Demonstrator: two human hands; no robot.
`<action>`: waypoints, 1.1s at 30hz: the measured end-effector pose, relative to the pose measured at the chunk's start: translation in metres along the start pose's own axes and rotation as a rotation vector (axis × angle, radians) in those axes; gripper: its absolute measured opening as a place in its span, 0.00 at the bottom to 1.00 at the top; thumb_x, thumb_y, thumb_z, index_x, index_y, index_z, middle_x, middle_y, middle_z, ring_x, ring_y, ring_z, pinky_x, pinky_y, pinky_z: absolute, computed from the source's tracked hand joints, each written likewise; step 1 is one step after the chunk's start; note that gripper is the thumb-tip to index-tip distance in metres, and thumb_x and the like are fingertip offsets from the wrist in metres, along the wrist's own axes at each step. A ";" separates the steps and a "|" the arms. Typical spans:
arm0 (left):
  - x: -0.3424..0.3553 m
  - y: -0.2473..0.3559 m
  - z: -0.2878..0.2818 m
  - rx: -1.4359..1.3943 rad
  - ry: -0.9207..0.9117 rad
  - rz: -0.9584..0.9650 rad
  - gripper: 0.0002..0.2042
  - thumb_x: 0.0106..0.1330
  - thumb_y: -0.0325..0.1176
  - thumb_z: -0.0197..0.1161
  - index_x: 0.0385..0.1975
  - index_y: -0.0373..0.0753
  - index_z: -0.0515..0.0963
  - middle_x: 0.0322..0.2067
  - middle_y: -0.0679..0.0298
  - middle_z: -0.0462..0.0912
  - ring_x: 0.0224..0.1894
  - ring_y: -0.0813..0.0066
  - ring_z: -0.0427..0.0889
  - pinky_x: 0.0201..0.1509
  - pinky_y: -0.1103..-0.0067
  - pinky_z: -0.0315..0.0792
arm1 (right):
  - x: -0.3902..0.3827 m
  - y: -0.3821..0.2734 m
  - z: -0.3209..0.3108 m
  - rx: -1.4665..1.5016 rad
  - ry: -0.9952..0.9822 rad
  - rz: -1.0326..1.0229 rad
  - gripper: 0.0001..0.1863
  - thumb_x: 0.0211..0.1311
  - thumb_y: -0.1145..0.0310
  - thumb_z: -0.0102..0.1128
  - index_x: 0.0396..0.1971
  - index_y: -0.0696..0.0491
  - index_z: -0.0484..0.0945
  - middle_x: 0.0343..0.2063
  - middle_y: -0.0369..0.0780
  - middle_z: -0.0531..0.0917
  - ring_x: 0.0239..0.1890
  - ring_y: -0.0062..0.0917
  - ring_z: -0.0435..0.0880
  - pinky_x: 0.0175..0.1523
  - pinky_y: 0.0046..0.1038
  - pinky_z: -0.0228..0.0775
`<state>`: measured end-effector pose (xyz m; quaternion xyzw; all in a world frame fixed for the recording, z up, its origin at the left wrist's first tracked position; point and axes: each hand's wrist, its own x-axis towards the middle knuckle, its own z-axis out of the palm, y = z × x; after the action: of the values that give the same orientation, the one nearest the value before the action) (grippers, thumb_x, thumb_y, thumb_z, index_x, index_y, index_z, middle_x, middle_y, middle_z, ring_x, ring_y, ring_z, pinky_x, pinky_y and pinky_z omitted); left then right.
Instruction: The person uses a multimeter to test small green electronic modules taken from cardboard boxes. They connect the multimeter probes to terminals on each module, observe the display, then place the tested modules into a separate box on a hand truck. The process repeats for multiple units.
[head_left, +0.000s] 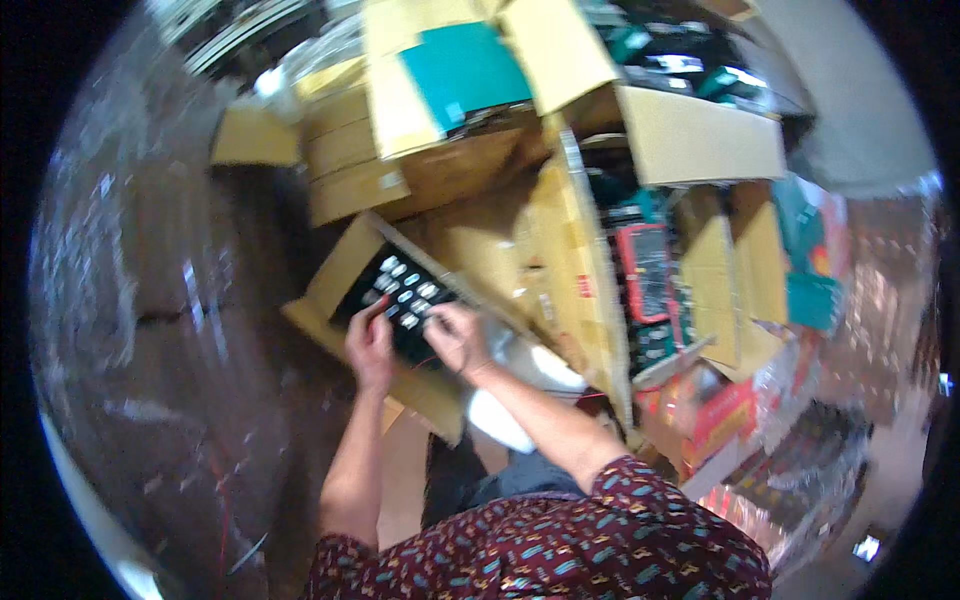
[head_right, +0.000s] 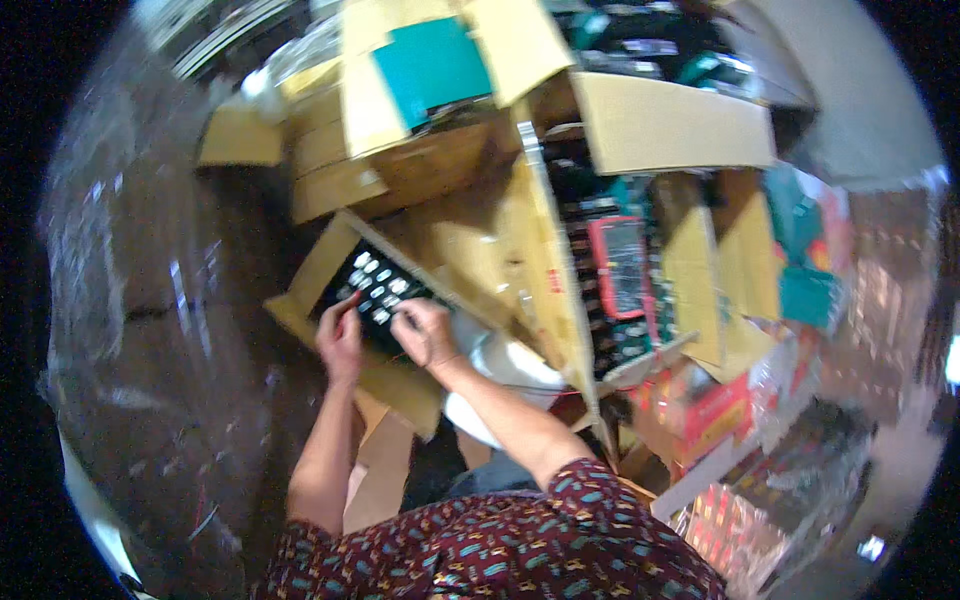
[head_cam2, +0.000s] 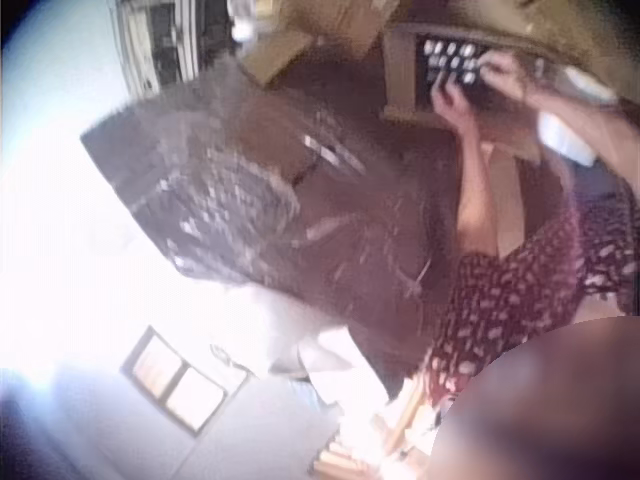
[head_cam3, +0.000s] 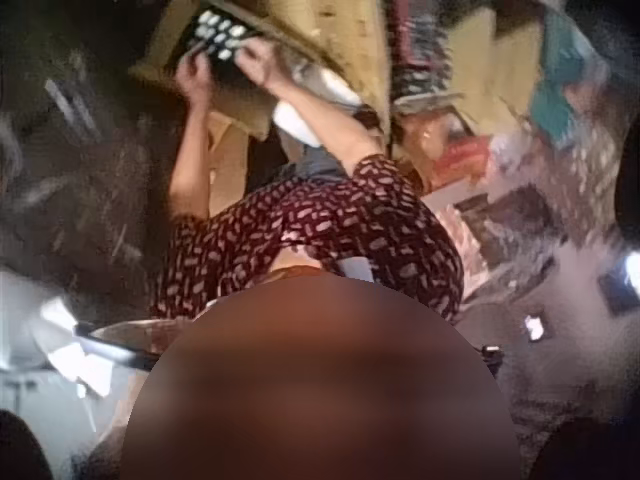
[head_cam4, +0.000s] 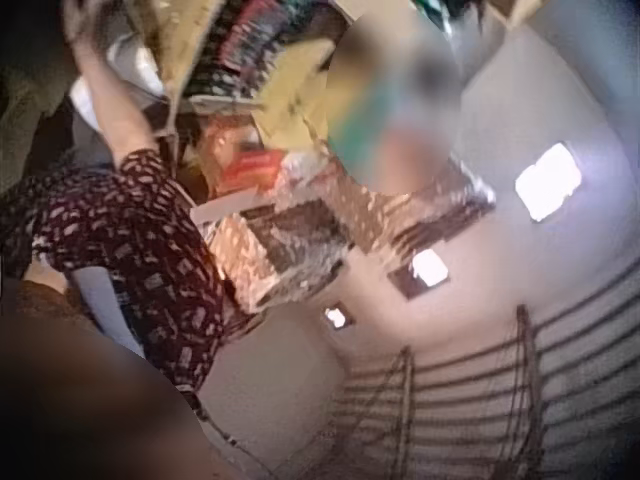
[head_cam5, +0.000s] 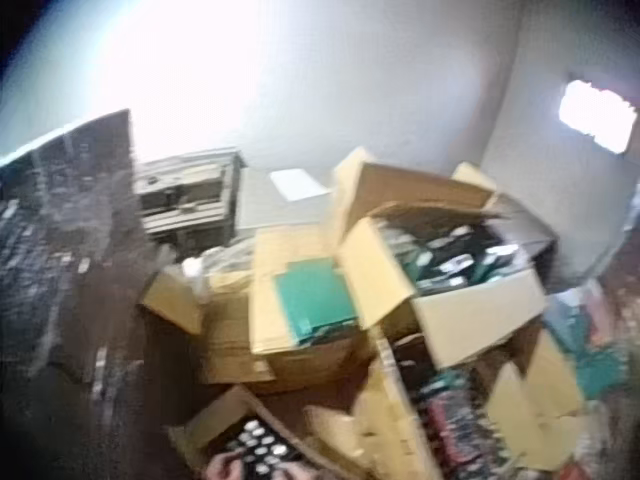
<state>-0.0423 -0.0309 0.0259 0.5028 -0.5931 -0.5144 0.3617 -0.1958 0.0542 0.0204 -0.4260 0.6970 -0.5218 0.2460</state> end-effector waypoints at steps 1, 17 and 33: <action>0.001 -0.008 -0.003 0.023 -0.004 0.026 0.11 0.75 0.24 0.56 0.51 0.32 0.82 0.54 0.58 0.86 0.46 0.80 0.81 0.52 0.81 0.74 | -0.002 0.000 0.002 0.027 -0.006 0.050 0.07 0.60 0.74 0.66 0.38 0.58 0.85 0.28 0.45 0.85 0.29 0.27 0.85 0.36 0.31 0.77; -0.001 -0.014 -0.006 0.075 -0.018 0.041 0.10 0.76 0.27 0.58 0.51 0.29 0.78 0.43 0.63 0.81 0.44 0.77 0.77 0.51 0.79 0.74 | -0.002 -0.007 -0.004 -0.017 -0.022 0.015 0.08 0.60 0.73 0.66 0.38 0.59 0.83 0.33 0.48 0.87 0.37 0.40 0.89 0.42 0.34 0.79; -0.002 -0.013 -0.005 0.104 -0.009 0.026 0.10 0.76 0.26 0.57 0.50 0.29 0.79 0.44 0.62 0.81 0.45 0.76 0.78 0.53 0.79 0.74 | -0.002 -0.007 -0.004 0.002 -0.038 0.061 0.09 0.59 0.72 0.66 0.38 0.59 0.84 0.34 0.48 0.87 0.38 0.40 0.89 0.44 0.33 0.80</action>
<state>-0.0340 -0.0297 0.0146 0.5108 -0.6271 -0.4803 0.3393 -0.1956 0.0577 0.0283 -0.4141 0.7045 -0.5063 0.2755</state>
